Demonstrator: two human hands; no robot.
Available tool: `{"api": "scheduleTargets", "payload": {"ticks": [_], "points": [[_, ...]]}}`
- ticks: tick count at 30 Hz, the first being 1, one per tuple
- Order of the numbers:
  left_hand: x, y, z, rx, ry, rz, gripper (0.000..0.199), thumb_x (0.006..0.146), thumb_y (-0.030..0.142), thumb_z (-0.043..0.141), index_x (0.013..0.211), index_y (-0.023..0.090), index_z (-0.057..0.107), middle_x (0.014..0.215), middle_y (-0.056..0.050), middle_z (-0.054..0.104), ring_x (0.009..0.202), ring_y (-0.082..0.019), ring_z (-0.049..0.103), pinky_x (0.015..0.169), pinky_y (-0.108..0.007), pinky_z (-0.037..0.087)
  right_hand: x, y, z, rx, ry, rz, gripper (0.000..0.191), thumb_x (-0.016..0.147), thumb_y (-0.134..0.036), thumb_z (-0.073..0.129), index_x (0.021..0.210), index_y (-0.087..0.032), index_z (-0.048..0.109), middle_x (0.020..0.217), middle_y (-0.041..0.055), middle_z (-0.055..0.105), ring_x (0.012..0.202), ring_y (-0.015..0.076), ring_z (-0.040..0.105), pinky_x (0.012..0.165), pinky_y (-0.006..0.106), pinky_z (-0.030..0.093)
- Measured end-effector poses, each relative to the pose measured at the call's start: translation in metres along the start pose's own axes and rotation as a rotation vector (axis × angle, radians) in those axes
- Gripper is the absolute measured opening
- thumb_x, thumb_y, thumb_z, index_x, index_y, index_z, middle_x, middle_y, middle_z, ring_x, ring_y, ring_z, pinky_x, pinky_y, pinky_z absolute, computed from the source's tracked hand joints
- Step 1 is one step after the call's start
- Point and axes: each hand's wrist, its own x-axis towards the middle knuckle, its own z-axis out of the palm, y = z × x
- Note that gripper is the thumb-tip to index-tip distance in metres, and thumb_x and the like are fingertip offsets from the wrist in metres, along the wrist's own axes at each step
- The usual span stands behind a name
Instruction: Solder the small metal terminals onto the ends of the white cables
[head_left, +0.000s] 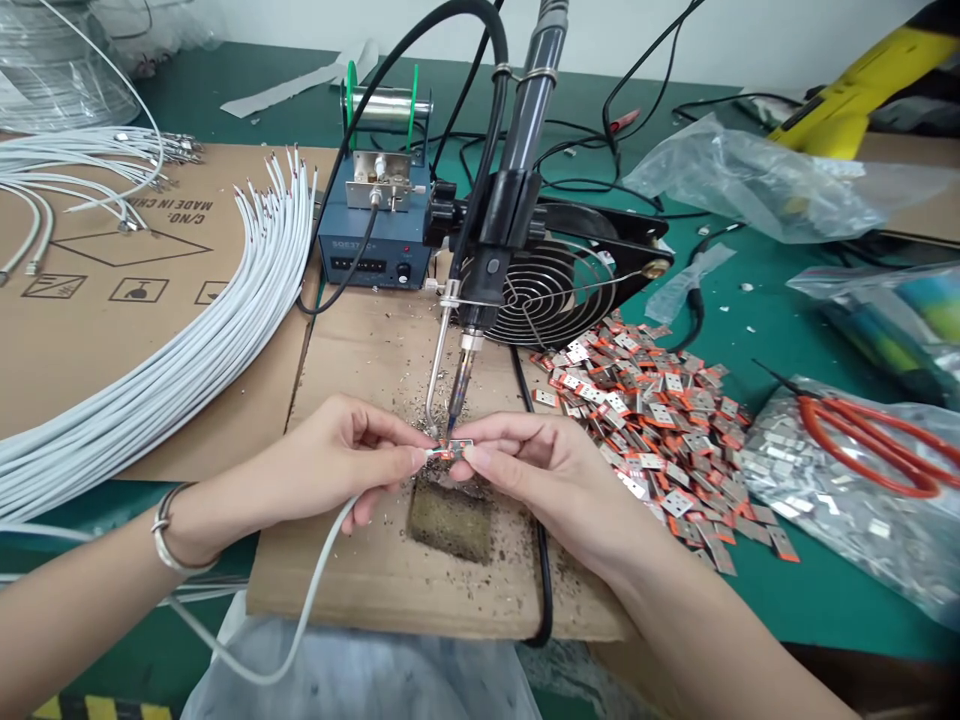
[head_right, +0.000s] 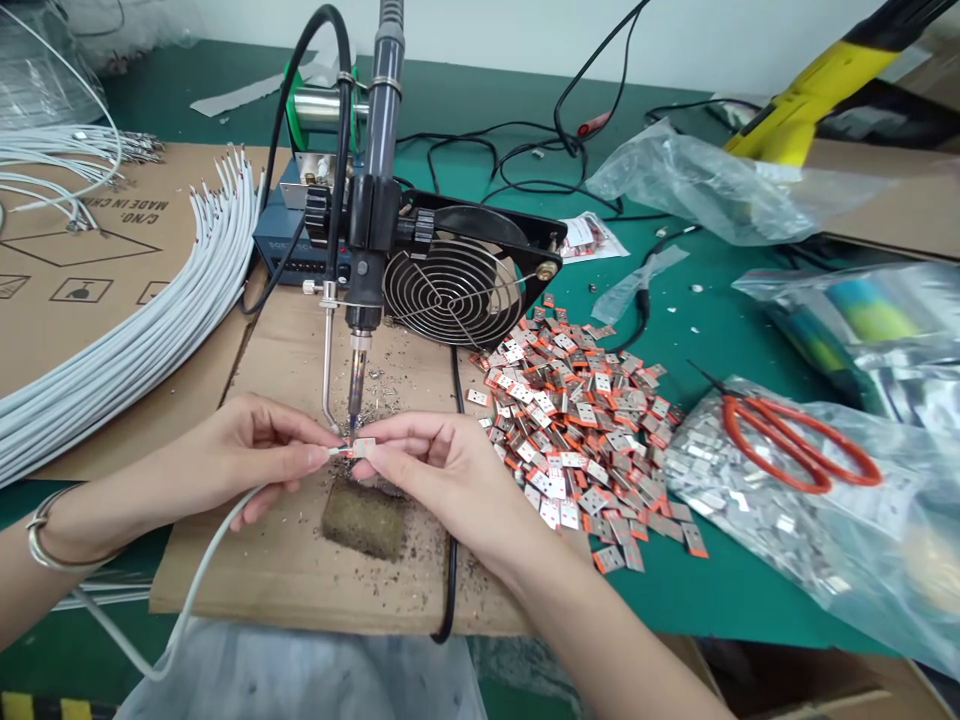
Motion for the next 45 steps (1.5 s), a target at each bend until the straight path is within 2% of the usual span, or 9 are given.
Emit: {"api": "scheduleTargets", "payload": {"ticks": [7,11,14,18,27,36,40,45], "points": [[0.0032,-0.0040,-0.0012,0.055,-0.002,0.006,0.021,0.081,0.025,0.054,0.091,0.011,0.066,0.045,0.004,0.047,0.033,-0.004,0.043,0.031,-0.010,0.034,0.0016,-0.0028,0.0039,-0.057,0.065,0.034,0.010,0.071,-0.017,0.068,0.081,-0.015,0.067,0.069,0.0024,0.069,0.063,0.0055,0.064,0.060,0.009,0.048],[0.0031,-0.0059,-0.0018,0.088,-0.001,0.006,0.022,0.082,0.027,0.054,0.093,0.011,0.065,0.047,0.004,0.048,0.034,-0.004,0.044,0.032,-0.011,0.035,0.0007,-0.0030,0.0047,-0.115,0.076,-0.002,0.011,0.070,-0.015,0.067,0.081,-0.016,0.066,0.068,0.0018,0.069,0.063,0.0070,0.064,0.060,0.011,0.048],[0.0035,-0.0068,-0.0017,0.094,0.017,-0.008,0.023,0.081,0.027,0.055,0.094,0.010,0.063,0.047,0.005,0.047,0.034,-0.004,0.044,0.032,-0.011,0.035,0.0005,-0.0033,0.0044,-0.138,0.073,-0.019,0.012,0.070,-0.013,0.066,0.081,-0.016,0.066,0.068,0.0014,0.068,0.063,0.0070,0.063,0.061,0.012,0.048],[0.0030,-0.0060,-0.0001,0.063,0.069,-0.018,0.017,0.079,0.026,0.057,0.086,0.011,0.057,0.052,0.005,0.047,0.033,-0.005,0.045,0.031,-0.013,0.035,0.0007,-0.0035,0.0037,-0.152,0.076,-0.023,0.012,0.070,-0.012,0.066,0.081,-0.016,0.066,0.067,0.0011,0.068,0.063,0.0061,0.063,0.060,0.010,0.048],[0.0006,-0.0052,0.0031,0.074,0.072,0.037,0.020,0.080,0.029,0.057,0.081,0.010,0.055,0.050,0.006,0.045,0.033,-0.003,0.043,0.032,-0.011,0.030,-0.0013,-0.0015,0.0017,-0.100,0.055,0.012,0.011,0.073,-0.020,0.067,0.083,-0.015,0.066,0.070,0.0035,0.069,0.065,0.0083,0.065,0.062,0.013,0.050],[-0.0012,-0.0049,0.0044,0.047,0.072,0.067,0.018,0.081,0.027,0.056,0.081,0.010,0.055,0.048,0.007,0.043,0.034,-0.002,0.041,0.034,-0.012,0.029,-0.0016,-0.0026,0.0015,-0.037,0.026,0.021,0.009,0.073,-0.017,0.068,0.082,-0.015,0.067,0.069,0.0025,0.069,0.064,0.0062,0.065,0.060,0.010,0.049],[-0.0016,-0.0041,0.0055,0.044,0.088,0.047,0.017,0.081,0.026,0.055,0.081,0.009,0.055,0.048,0.007,0.044,0.033,-0.002,0.041,0.033,-0.012,0.029,-0.0019,-0.0032,0.0030,-0.048,0.038,0.031,0.010,0.072,-0.017,0.069,0.082,-0.014,0.068,0.069,0.0034,0.069,0.065,0.0080,0.065,0.061,0.012,0.050],[-0.0013,-0.0036,0.0060,0.026,0.102,0.025,0.018,0.080,0.027,0.057,0.078,0.009,0.053,0.047,0.007,0.044,0.032,-0.003,0.042,0.032,-0.011,0.030,-0.0030,-0.0041,0.0030,-0.059,0.052,0.044,0.011,0.073,-0.017,0.068,0.083,-0.014,0.067,0.069,0.0035,0.069,0.065,0.0060,0.065,0.061,0.009,0.048]]}}
